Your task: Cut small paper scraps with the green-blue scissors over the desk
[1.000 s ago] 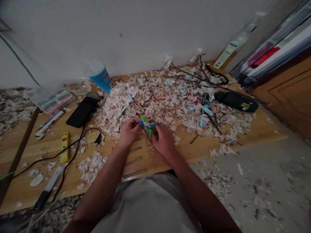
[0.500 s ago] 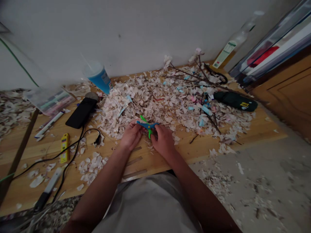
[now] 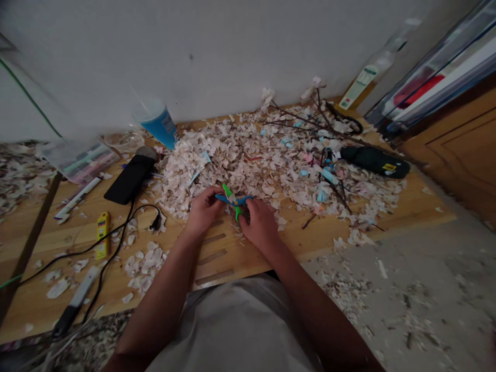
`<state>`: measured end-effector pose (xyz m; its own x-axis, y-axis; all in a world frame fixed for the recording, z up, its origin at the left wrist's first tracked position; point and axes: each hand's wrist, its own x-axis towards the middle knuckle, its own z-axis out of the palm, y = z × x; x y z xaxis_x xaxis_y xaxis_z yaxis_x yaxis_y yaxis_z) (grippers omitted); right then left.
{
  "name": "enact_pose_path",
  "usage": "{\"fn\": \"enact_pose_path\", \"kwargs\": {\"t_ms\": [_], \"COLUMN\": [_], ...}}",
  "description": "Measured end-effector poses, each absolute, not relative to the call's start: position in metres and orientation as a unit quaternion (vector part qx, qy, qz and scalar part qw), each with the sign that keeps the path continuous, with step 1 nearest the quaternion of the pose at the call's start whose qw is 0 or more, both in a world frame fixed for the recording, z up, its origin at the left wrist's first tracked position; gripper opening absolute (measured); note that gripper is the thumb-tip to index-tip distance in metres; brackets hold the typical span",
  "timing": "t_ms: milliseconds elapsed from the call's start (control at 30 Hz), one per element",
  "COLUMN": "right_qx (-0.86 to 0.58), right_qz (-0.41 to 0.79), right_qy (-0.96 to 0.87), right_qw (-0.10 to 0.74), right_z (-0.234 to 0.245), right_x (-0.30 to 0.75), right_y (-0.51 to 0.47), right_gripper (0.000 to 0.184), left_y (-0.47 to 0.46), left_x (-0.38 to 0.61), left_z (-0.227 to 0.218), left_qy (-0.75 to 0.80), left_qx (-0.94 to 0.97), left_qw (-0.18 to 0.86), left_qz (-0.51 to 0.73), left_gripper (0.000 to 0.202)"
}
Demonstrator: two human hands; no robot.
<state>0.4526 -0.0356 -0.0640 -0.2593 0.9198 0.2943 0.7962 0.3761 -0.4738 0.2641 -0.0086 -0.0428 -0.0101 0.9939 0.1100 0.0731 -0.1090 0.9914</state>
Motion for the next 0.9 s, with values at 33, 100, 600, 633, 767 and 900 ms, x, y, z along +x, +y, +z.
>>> {"fn": "enact_pose_path", "kwargs": {"t_ms": [33,100,600,633,767,900], "right_qx": [-0.548,-0.552,-0.558,-0.558,-0.556,-0.562], "right_qz": [0.112,0.106,0.112,0.113,0.114,0.12], "right_qy": [-0.784,-0.781,-0.78,-0.779,-0.778,-0.775], "right_qw": [0.269,0.272,0.261,0.263,0.269,0.264], "right_z": [-0.064,-0.064,-0.063,-0.063,-0.064,-0.063], "right_x": [0.452,0.452,0.452,0.452,0.452,0.452], "right_y": [-0.036,-0.036,-0.035,-0.035,-0.034,-0.034], "right_gripper": [0.027,0.027,0.023,0.023,0.023,0.024], "left_y": [-0.009,-0.009,-0.009,-0.009,-0.011,-0.016], "left_x": [0.263,0.262,0.262,0.265,0.28,0.291], "left_z": [-0.042,-0.04,-0.04,-0.042,-0.045,-0.042], "left_qy": [0.491,0.485,0.488,0.484,0.423,0.37], "left_qx": [0.549,0.556,0.548,0.516,0.336,0.23], "left_qw": [0.441,0.439,0.448,0.482,0.628,0.687], "left_qz": [0.513,0.513,0.51,0.516,0.56,0.581], "left_gripper": [0.023,0.023,0.014,0.012,0.021,0.03]}}
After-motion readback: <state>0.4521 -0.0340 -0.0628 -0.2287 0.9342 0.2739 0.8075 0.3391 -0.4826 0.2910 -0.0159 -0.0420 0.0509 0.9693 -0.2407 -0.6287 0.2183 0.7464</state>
